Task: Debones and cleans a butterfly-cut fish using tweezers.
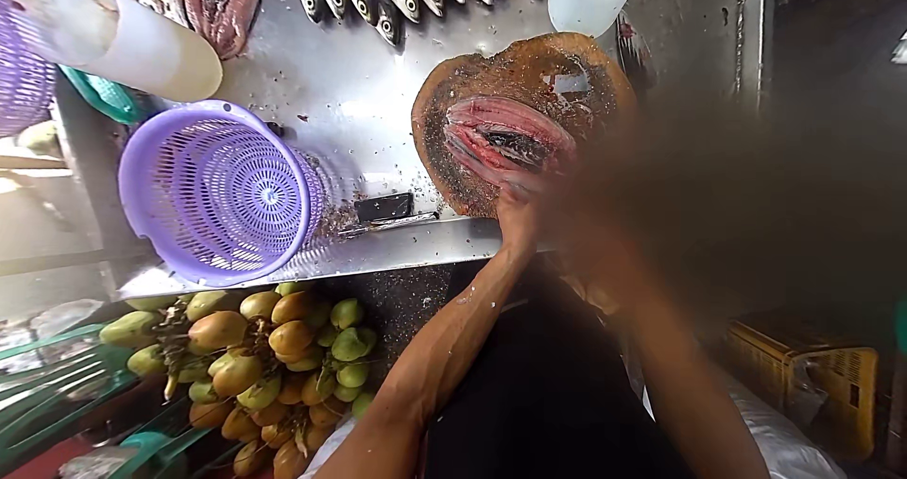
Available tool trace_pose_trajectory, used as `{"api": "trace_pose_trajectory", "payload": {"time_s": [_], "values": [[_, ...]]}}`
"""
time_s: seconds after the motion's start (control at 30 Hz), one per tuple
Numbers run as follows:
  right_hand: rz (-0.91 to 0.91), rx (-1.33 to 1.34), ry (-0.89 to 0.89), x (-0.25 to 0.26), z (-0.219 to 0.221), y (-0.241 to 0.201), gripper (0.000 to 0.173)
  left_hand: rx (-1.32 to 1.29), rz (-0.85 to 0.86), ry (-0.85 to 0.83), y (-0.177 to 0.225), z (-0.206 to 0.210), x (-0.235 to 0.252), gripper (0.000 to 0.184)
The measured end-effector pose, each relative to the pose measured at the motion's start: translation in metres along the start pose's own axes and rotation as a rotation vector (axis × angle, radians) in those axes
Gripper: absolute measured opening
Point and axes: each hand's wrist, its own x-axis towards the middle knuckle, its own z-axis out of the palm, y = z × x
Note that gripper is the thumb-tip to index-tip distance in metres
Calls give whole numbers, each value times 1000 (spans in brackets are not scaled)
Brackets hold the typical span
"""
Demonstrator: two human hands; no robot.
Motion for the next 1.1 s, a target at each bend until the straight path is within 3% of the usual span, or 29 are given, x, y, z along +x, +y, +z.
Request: {"api": "trace_pose_trajectory", "payload": {"time_s": [0.13, 0.33, 0.53, 0.73, 0.83, 0.87, 0.93, 1.1], "values": [[115, 81, -43, -1, 9, 7, 35, 66, 39, 6, 0, 0, -1, 53], [102, 70, -6, 7, 7, 9, 32, 124, 89, 30, 1, 2, 1, 49], [-72, 140, 55, 0, 12, 15, 31, 170, 64, 88, -1, 6, 5, 50], [-285, 80, 334, 9, -6, 0, 26, -45, -44, 45, -5, 6, 2, 43], [-464, -167, 309, 21, -16, 1, 51, -56, -60, 8, -1, 4, 1, 43], [-417, -154, 294, 25, -18, 5, 50, -46, -41, 21, -2, 4, 3, 43], [-176, -29, 331, 31, -16, 11, 28, 5, 8, 28, -4, 3, 2, 40], [-51, -161, -38, 11, -6, 8, 39, 70, 134, -23, -6, -4, 6, 26]]}}
